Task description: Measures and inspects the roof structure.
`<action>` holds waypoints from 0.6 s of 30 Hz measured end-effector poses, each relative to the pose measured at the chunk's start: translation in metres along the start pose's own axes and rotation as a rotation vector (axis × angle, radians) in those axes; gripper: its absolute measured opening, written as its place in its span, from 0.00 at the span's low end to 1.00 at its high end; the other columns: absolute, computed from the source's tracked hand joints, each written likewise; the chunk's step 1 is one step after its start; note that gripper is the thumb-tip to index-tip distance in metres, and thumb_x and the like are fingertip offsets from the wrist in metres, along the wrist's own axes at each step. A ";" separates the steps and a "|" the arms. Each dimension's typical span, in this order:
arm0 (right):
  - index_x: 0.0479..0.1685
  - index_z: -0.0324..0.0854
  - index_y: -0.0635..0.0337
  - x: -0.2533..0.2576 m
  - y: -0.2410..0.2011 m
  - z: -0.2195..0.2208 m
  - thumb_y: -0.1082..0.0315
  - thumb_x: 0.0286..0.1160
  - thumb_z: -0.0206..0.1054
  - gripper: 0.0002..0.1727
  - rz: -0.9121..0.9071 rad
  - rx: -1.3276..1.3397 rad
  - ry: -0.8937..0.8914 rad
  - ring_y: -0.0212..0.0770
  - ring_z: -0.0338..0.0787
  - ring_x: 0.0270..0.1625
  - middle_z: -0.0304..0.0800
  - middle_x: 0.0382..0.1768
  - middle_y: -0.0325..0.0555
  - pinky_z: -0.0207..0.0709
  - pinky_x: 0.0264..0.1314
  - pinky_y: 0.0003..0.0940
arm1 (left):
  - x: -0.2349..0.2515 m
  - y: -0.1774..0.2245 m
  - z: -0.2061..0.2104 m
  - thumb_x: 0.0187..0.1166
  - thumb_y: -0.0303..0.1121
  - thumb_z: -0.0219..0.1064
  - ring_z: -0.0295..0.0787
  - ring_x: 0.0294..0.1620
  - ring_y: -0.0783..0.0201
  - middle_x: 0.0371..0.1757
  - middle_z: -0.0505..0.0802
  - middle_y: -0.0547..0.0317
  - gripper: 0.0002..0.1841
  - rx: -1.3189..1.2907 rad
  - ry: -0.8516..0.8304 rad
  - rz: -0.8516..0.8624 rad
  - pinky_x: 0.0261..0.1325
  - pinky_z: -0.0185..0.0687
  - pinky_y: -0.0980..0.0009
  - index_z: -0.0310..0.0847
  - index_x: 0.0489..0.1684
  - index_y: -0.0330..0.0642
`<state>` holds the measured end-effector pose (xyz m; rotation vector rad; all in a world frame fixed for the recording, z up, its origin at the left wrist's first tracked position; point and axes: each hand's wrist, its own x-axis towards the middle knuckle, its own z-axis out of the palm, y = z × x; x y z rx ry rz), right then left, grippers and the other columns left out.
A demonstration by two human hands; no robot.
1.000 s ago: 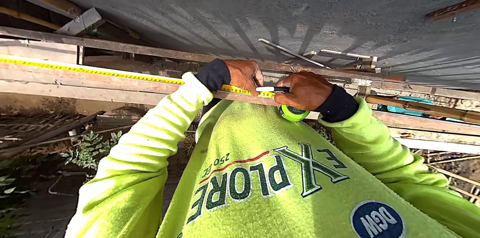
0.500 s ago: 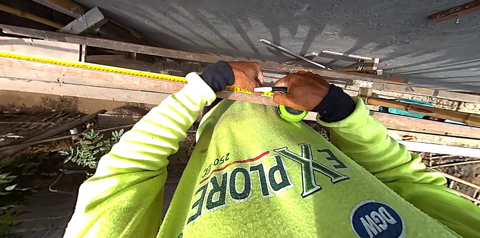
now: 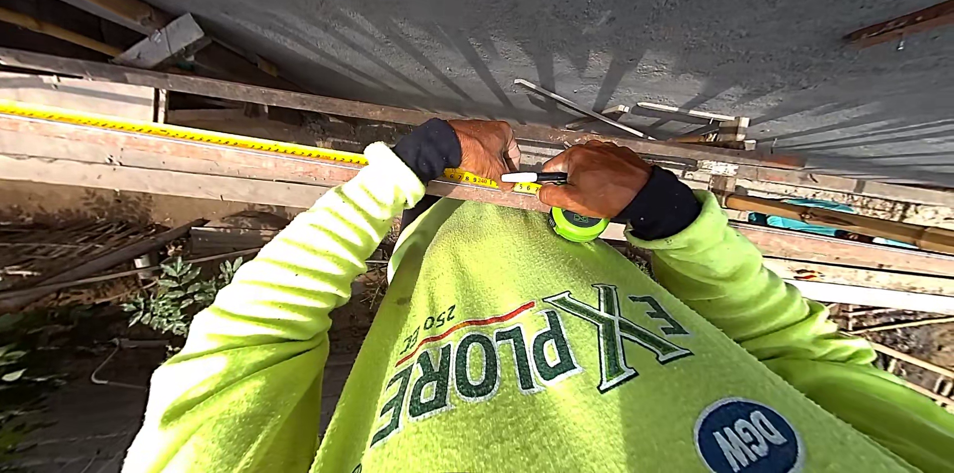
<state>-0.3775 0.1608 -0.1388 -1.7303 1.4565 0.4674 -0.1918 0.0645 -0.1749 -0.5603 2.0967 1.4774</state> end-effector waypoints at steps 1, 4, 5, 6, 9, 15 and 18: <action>0.21 0.81 0.45 0.000 0.000 0.000 0.43 0.75 0.63 0.20 0.003 0.001 -0.003 0.44 0.85 0.32 0.81 0.21 0.39 0.68 0.31 0.50 | -0.003 -0.001 -0.002 0.73 0.36 0.79 0.82 0.29 0.70 0.29 0.90 0.62 0.09 -0.019 0.008 0.012 0.38 0.78 0.66 0.90 0.36 0.40; 0.21 0.81 0.45 0.001 0.000 -0.002 0.43 0.74 0.64 0.20 0.013 0.010 -0.006 0.45 0.85 0.32 0.82 0.21 0.39 0.68 0.30 0.51 | -0.026 -0.003 -0.013 0.76 0.31 0.75 0.86 0.33 0.72 0.34 0.93 0.61 0.07 -0.108 0.161 0.031 0.44 0.83 0.70 0.91 0.46 0.40; 0.21 0.82 0.45 0.001 0.000 -0.002 0.43 0.75 0.63 0.20 0.014 0.013 -0.019 0.45 0.85 0.31 0.82 0.21 0.40 0.68 0.29 0.51 | -0.039 -0.003 -0.014 0.78 0.30 0.73 0.87 0.33 0.71 0.35 0.94 0.60 0.06 -0.130 0.274 0.025 0.44 0.84 0.69 0.91 0.47 0.40; 0.21 0.81 0.45 0.002 0.001 -0.002 0.42 0.75 0.63 0.21 0.008 0.016 -0.025 0.45 0.85 0.30 0.81 0.20 0.40 0.68 0.28 0.51 | -0.052 -0.004 -0.012 0.79 0.30 0.71 0.88 0.34 0.70 0.35 0.94 0.60 0.06 -0.124 0.410 0.005 0.45 0.85 0.66 0.90 0.47 0.41; 0.22 0.81 0.46 0.002 0.004 0.000 0.42 0.75 0.62 0.21 -0.004 0.025 -0.033 0.46 0.86 0.30 0.81 0.20 0.40 0.69 0.28 0.52 | -0.089 -0.002 0.012 0.80 0.36 0.65 0.91 0.35 0.66 0.36 0.94 0.61 0.10 0.031 0.773 -0.077 0.43 0.87 0.57 0.91 0.47 0.46; 0.22 0.83 0.45 0.003 0.005 -0.002 0.43 0.74 0.63 0.20 -0.017 0.051 -0.047 0.46 0.86 0.30 0.82 0.20 0.40 0.70 0.28 0.53 | -0.114 0.019 0.095 0.74 0.39 0.65 0.84 0.21 0.58 0.24 0.89 0.62 0.20 0.237 0.701 -0.237 0.25 0.81 0.51 0.89 0.65 0.55; 0.25 0.85 0.44 0.004 0.005 -0.004 0.42 0.75 0.63 0.20 -0.011 0.044 -0.062 0.46 0.87 0.32 0.83 0.21 0.39 0.71 0.30 0.54 | -0.107 0.029 0.114 0.72 0.37 0.63 0.85 0.20 0.48 0.21 0.87 0.54 0.31 0.296 0.640 -0.318 0.21 0.78 0.47 0.77 0.81 0.50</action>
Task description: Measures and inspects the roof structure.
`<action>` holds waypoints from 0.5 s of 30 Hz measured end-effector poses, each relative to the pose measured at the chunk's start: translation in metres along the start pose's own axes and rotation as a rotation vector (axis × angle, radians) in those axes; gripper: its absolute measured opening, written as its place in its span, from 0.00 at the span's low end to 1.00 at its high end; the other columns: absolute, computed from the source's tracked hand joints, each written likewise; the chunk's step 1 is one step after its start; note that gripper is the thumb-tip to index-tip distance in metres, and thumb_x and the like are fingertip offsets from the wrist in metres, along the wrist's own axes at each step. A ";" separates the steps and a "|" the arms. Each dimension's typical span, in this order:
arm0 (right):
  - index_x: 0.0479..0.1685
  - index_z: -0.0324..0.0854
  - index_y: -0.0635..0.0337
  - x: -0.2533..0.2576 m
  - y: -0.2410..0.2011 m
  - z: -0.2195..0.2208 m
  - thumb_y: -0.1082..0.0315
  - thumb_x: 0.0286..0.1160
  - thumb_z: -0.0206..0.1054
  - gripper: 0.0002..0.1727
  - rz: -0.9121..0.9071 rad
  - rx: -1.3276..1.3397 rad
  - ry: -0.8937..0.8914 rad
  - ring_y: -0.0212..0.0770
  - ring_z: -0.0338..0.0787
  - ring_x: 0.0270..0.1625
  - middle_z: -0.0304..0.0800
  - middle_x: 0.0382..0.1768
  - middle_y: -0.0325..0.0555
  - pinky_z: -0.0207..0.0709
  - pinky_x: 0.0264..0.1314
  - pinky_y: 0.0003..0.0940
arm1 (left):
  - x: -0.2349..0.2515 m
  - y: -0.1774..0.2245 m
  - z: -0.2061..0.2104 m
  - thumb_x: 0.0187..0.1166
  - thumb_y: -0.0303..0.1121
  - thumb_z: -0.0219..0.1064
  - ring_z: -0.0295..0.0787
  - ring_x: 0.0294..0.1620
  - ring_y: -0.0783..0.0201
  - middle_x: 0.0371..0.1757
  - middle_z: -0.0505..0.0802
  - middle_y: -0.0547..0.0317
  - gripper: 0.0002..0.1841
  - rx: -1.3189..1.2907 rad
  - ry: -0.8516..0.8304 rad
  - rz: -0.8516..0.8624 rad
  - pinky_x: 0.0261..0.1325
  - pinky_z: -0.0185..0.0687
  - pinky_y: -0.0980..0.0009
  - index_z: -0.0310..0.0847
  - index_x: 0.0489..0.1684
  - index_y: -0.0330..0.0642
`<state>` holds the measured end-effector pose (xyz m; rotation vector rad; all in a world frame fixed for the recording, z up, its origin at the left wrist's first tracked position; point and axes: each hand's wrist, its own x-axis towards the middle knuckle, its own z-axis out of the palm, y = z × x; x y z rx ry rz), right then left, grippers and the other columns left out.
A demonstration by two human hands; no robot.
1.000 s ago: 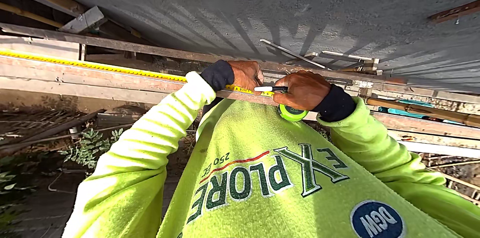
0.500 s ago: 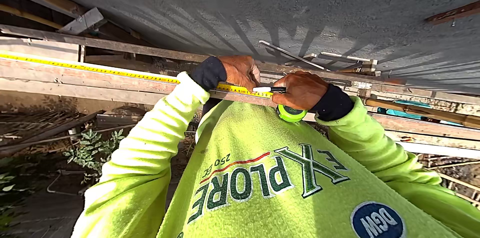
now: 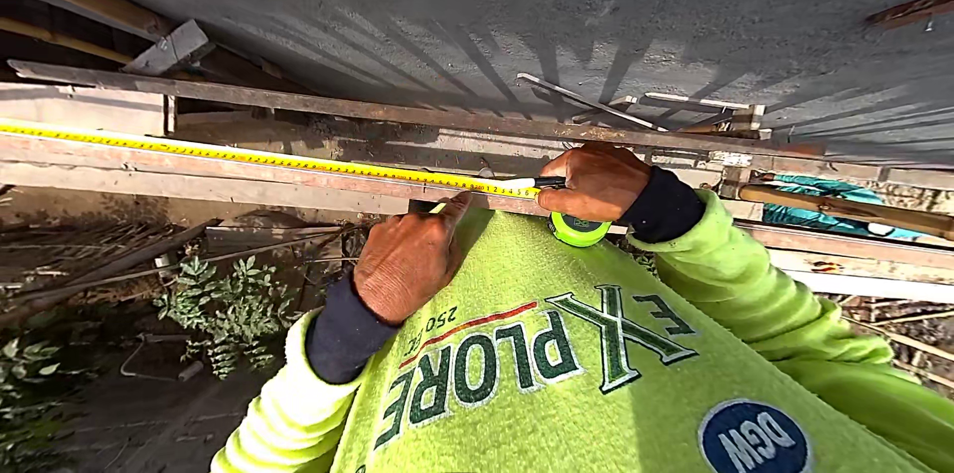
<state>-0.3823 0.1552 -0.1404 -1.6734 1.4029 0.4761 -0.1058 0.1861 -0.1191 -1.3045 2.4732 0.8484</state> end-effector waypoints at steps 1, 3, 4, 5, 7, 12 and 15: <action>0.25 0.85 0.44 0.000 0.000 0.000 0.42 0.75 0.62 0.20 -0.001 -0.004 -0.004 0.46 0.87 0.32 0.83 0.21 0.39 0.71 0.30 0.53 | -0.001 0.004 0.001 0.73 0.36 0.62 0.85 0.20 0.47 0.20 0.86 0.53 0.32 0.018 -0.017 -0.019 0.22 0.78 0.47 0.74 0.84 0.51; 0.25 0.85 0.44 0.001 0.001 0.000 0.42 0.75 0.62 0.20 -0.009 -0.013 -0.009 0.45 0.87 0.31 0.83 0.21 0.39 0.71 0.30 0.53 | 0.000 0.009 0.002 0.74 0.36 0.63 0.85 0.20 0.47 0.18 0.85 0.54 0.34 0.044 -0.033 -0.044 0.22 0.78 0.48 0.70 0.88 0.53; 0.26 0.86 0.44 0.001 0.000 0.000 0.42 0.75 0.62 0.19 -0.007 -0.012 -0.015 0.46 0.87 0.32 0.84 0.21 0.39 0.72 0.30 0.53 | 0.000 0.010 0.002 0.74 0.35 0.63 0.85 0.19 0.47 0.17 0.85 0.55 0.35 0.051 -0.037 -0.046 0.22 0.77 0.49 0.69 0.88 0.54; 0.28 0.88 0.44 0.000 -0.001 -0.001 0.43 0.75 0.63 0.19 0.000 -0.008 -0.022 0.46 0.88 0.33 0.85 0.22 0.40 0.73 0.32 0.54 | 0.001 0.010 0.003 0.73 0.35 0.62 0.84 0.18 0.48 0.16 0.84 0.56 0.35 0.052 -0.037 -0.042 0.21 0.76 0.50 0.69 0.88 0.55; 0.29 0.88 0.44 -0.001 -0.002 -0.001 0.43 0.76 0.62 0.19 0.004 -0.011 -0.028 0.46 0.88 0.34 0.85 0.23 0.40 0.73 0.33 0.54 | 0.003 0.012 0.003 0.74 0.35 0.61 0.84 0.19 0.48 0.16 0.84 0.55 0.35 0.051 -0.067 -0.050 0.22 0.76 0.50 0.68 0.89 0.56; 0.28 0.86 0.44 0.000 0.000 0.000 0.44 0.77 0.62 0.19 -0.024 -0.018 -0.011 0.46 0.88 0.35 0.85 0.24 0.40 0.73 0.32 0.54 | 0.007 0.016 0.003 0.75 0.36 0.62 0.85 0.21 0.46 0.18 0.86 0.53 0.33 0.076 -0.090 -0.084 0.22 0.76 0.49 0.70 0.87 0.58; 0.29 0.87 0.44 -0.001 -0.002 -0.001 0.43 0.77 0.62 0.19 -0.010 -0.024 -0.015 0.46 0.89 0.36 0.86 0.24 0.41 0.73 0.33 0.54 | 0.007 0.018 0.003 0.74 0.37 0.63 0.85 0.20 0.47 0.17 0.85 0.54 0.32 0.105 -0.050 -0.086 0.21 0.75 0.50 0.74 0.84 0.58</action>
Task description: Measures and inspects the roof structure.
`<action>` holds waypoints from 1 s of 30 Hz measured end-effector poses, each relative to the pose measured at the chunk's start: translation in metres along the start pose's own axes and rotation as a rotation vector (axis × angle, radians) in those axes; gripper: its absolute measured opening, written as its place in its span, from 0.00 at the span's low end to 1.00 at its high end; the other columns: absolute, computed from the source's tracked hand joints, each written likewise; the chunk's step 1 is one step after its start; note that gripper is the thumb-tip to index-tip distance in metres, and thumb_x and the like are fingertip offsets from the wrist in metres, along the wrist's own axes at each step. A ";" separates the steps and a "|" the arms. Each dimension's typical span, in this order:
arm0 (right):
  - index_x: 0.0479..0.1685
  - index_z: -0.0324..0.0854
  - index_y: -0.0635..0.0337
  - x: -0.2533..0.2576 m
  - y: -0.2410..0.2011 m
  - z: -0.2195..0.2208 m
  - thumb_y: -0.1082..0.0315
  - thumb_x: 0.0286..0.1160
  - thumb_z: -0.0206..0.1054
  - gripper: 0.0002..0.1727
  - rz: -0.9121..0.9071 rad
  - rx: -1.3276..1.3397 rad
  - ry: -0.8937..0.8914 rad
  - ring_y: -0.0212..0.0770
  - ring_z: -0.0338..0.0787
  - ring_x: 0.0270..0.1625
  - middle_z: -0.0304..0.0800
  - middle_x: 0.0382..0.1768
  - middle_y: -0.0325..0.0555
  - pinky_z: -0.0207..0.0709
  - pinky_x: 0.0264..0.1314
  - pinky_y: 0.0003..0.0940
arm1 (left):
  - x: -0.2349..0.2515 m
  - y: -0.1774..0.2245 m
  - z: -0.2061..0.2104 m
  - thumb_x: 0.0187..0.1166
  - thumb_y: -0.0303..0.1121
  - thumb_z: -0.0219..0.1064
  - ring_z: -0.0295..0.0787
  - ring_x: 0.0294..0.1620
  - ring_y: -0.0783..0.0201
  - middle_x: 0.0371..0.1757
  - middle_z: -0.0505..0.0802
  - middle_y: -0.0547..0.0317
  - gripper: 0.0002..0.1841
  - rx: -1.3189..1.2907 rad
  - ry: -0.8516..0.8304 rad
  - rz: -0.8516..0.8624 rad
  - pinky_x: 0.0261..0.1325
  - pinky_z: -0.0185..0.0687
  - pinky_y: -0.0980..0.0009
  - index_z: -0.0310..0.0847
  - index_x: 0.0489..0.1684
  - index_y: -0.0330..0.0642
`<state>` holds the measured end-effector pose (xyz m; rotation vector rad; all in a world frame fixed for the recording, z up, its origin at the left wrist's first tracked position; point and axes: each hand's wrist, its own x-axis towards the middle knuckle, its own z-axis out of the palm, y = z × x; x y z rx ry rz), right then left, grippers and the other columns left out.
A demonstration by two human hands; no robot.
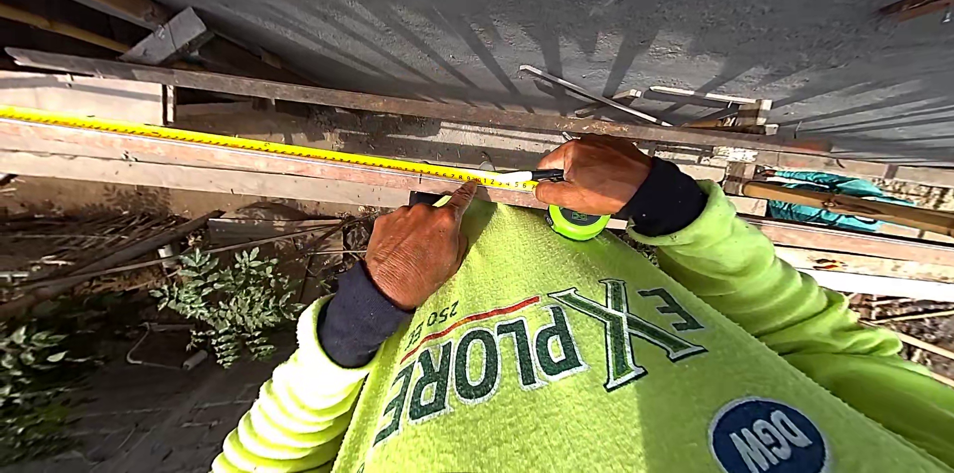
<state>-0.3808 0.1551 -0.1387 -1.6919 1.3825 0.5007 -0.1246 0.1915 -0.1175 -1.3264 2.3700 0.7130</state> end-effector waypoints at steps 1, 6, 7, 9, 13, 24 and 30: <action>0.30 0.87 0.44 0.000 0.000 0.000 0.43 0.76 0.63 0.18 0.005 0.000 -0.002 0.47 0.89 0.36 0.86 0.25 0.41 0.73 0.33 0.54 | 0.000 0.002 0.000 0.74 0.37 0.63 0.85 0.20 0.47 0.16 0.85 0.54 0.32 0.005 0.008 -0.004 0.21 0.74 0.50 0.75 0.84 0.58; 0.28 0.87 0.45 -0.001 0.000 0.001 0.45 0.77 0.63 0.18 -0.025 0.001 0.021 0.46 0.87 0.34 0.85 0.24 0.40 0.70 0.31 0.53 | 0.000 0.007 -0.001 0.76 0.37 0.63 0.86 0.21 0.46 0.18 0.86 0.53 0.32 0.024 -0.011 -0.040 0.22 0.75 0.50 0.73 0.86 0.59; 0.28 0.87 0.45 -0.001 0.000 0.001 0.44 0.77 0.64 0.18 -0.026 0.000 0.024 0.46 0.87 0.34 0.85 0.24 0.40 0.71 0.31 0.53 | -0.001 0.008 0.000 0.76 0.37 0.63 0.85 0.21 0.47 0.18 0.86 0.53 0.32 0.030 -0.014 -0.041 0.22 0.74 0.50 0.73 0.86 0.59; 0.27 0.86 0.45 -0.001 0.001 0.001 0.45 0.76 0.64 0.18 -0.027 0.004 0.028 0.45 0.87 0.33 0.84 0.23 0.40 0.70 0.30 0.53 | -0.001 0.008 0.003 0.76 0.37 0.62 0.85 0.20 0.47 0.16 0.85 0.54 0.31 0.037 -0.003 -0.038 0.21 0.73 0.51 0.73 0.85 0.58; 0.29 0.87 0.46 0.000 0.000 0.001 0.44 0.77 0.64 0.18 -0.019 0.001 0.015 0.46 0.87 0.35 0.85 0.25 0.41 0.71 0.32 0.53 | -0.001 0.011 0.002 0.77 0.37 0.61 0.85 0.20 0.47 0.17 0.85 0.53 0.30 0.058 -0.016 -0.064 0.21 0.72 0.51 0.74 0.84 0.59; 0.30 0.87 0.46 -0.002 0.000 0.000 0.45 0.77 0.64 0.18 -0.038 -0.003 0.025 0.46 0.87 0.34 0.84 0.24 0.41 0.71 0.32 0.52 | 0.006 0.021 0.004 0.76 0.34 0.63 0.82 0.17 0.50 0.15 0.82 0.57 0.31 0.004 -0.019 0.113 0.19 0.71 0.54 0.74 0.84 0.67; 0.27 0.86 0.44 -0.001 0.001 0.001 0.43 0.76 0.63 0.19 -0.050 -0.018 0.036 0.45 0.86 0.34 0.83 0.23 0.39 0.69 0.32 0.51 | 0.014 0.023 0.000 0.79 0.33 0.61 0.84 0.20 0.49 0.18 0.84 0.55 0.33 -0.009 -0.142 0.113 0.21 0.72 0.54 0.69 0.87 0.70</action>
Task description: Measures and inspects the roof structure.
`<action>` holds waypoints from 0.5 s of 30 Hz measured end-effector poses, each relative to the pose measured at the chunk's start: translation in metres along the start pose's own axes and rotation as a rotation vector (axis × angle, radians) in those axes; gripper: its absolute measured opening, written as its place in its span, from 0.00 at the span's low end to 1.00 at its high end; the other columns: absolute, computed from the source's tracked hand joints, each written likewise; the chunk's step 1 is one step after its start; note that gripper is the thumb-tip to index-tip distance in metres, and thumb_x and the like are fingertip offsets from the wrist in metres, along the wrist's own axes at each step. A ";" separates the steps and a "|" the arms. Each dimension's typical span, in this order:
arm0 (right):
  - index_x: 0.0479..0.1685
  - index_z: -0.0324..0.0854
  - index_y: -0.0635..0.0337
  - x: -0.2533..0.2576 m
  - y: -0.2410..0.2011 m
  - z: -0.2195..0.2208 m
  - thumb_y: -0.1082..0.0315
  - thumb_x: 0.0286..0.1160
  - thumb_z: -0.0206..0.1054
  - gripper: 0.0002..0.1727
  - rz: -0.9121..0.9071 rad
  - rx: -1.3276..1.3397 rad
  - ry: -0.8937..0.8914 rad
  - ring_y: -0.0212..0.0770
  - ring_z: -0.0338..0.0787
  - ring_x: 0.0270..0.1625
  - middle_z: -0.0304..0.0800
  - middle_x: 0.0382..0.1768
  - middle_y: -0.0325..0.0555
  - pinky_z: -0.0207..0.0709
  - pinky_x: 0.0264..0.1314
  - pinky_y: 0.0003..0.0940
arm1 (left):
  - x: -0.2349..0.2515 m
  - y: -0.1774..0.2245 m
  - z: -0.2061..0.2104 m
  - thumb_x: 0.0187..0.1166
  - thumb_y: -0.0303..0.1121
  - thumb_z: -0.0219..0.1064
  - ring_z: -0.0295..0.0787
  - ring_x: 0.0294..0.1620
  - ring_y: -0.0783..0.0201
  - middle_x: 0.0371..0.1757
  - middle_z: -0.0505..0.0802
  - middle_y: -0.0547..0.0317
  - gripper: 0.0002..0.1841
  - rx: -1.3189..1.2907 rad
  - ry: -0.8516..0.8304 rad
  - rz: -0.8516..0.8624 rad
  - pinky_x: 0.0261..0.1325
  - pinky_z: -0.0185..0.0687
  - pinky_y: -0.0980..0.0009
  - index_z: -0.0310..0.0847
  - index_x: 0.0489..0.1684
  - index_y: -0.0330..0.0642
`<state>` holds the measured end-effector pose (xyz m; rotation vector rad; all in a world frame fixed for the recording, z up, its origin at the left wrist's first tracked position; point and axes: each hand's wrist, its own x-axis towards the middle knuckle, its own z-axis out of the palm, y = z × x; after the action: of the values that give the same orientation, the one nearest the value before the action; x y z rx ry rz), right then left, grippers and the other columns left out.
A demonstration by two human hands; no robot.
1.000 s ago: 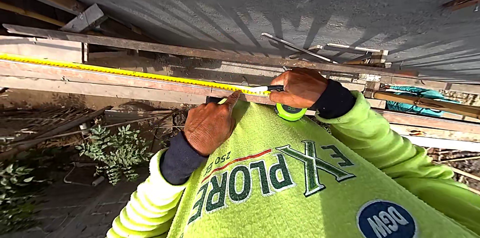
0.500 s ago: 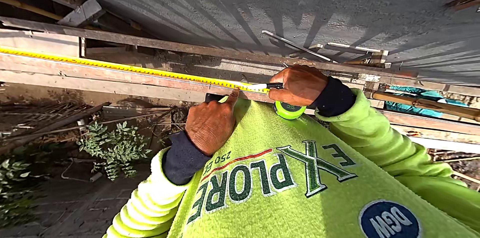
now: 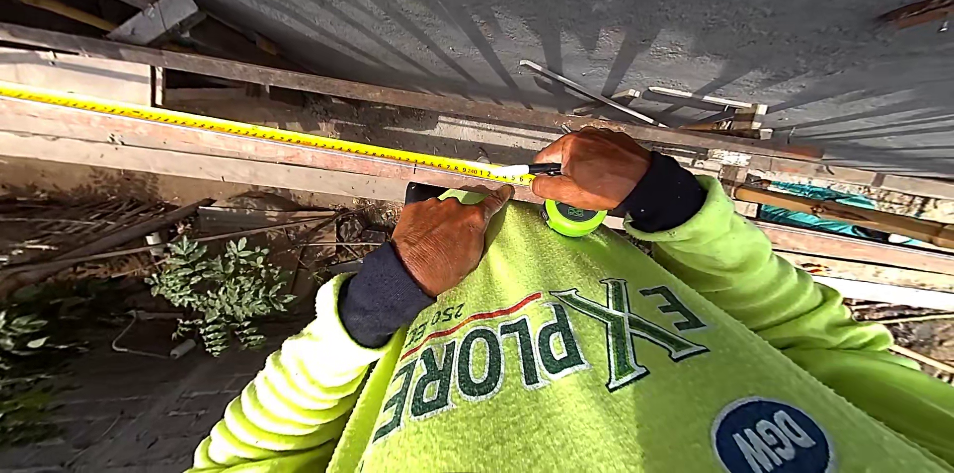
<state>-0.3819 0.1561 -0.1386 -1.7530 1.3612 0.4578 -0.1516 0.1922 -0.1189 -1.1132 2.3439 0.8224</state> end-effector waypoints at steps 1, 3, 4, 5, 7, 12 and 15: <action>0.28 0.87 0.44 -0.001 0.001 0.000 0.43 0.76 0.63 0.19 0.005 -0.003 -0.001 0.45 0.86 0.34 0.83 0.23 0.39 0.70 0.32 0.51 | 0.002 0.001 0.000 0.79 0.34 0.61 0.84 0.21 0.49 0.19 0.84 0.55 0.33 0.002 -0.016 -0.006 0.21 0.73 0.53 0.68 0.88 0.69; 0.28 0.87 0.44 -0.001 0.002 0.000 0.43 0.77 0.63 0.19 0.026 -0.006 -0.007 0.46 0.87 0.35 0.85 0.24 0.40 0.71 0.32 0.52 | 0.004 0.004 -0.003 0.80 0.35 0.60 0.85 0.23 0.48 0.20 0.86 0.54 0.33 -0.008 -0.056 -0.022 0.23 0.74 0.52 0.67 0.89 0.69; 0.27 0.86 0.43 0.000 0.002 0.001 0.42 0.77 0.62 0.19 0.030 -0.009 -0.008 0.46 0.87 0.35 0.84 0.24 0.39 0.70 0.32 0.52 | 0.004 0.003 -0.003 0.81 0.35 0.60 0.86 0.23 0.48 0.20 0.86 0.54 0.32 -0.012 -0.064 -0.025 0.23 0.74 0.52 0.67 0.89 0.68; 0.26 0.85 0.43 0.001 0.002 0.002 0.42 0.76 0.62 0.19 0.031 -0.012 -0.008 0.45 0.87 0.34 0.84 0.23 0.39 0.70 0.31 0.52 | 0.004 0.003 -0.004 0.81 0.36 0.60 0.86 0.23 0.48 0.20 0.85 0.54 0.32 -0.011 -0.072 -0.023 0.24 0.75 0.52 0.67 0.89 0.68; 0.24 0.84 0.43 0.002 0.002 0.002 0.42 0.76 0.62 0.20 0.029 -0.008 -0.002 0.45 0.86 0.33 0.83 0.21 0.39 0.69 0.31 0.52 | 0.005 0.003 -0.006 0.81 0.36 0.60 0.85 0.24 0.48 0.20 0.86 0.54 0.32 -0.011 -0.099 -0.027 0.24 0.75 0.51 0.66 0.89 0.68; 0.22 0.84 0.43 0.002 0.003 0.005 0.43 0.76 0.63 0.20 0.010 -0.019 0.037 0.44 0.86 0.32 0.82 0.20 0.38 0.69 0.30 0.51 | 0.005 0.005 -0.008 0.82 0.36 0.60 0.86 0.26 0.47 0.22 0.86 0.53 0.32 -0.029 -0.102 -0.044 0.25 0.76 0.51 0.66 0.89 0.68; 0.24 0.85 0.43 0.003 0.003 0.004 0.43 0.76 0.62 0.19 0.015 -0.026 0.026 0.44 0.86 0.33 0.83 0.22 0.38 0.69 0.31 0.52 | 0.004 0.006 -0.007 0.82 0.35 0.59 0.87 0.27 0.46 0.23 0.88 0.52 0.32 -0.038 -0.088 -0.063 0.26 0.76 0.50 0.66 0.89 0.68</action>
<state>-0.3831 0.1572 -0.1443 -1.7765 1.3934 0.4637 -0.1593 0.1885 -0.1137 -1.1367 2.2186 0.8779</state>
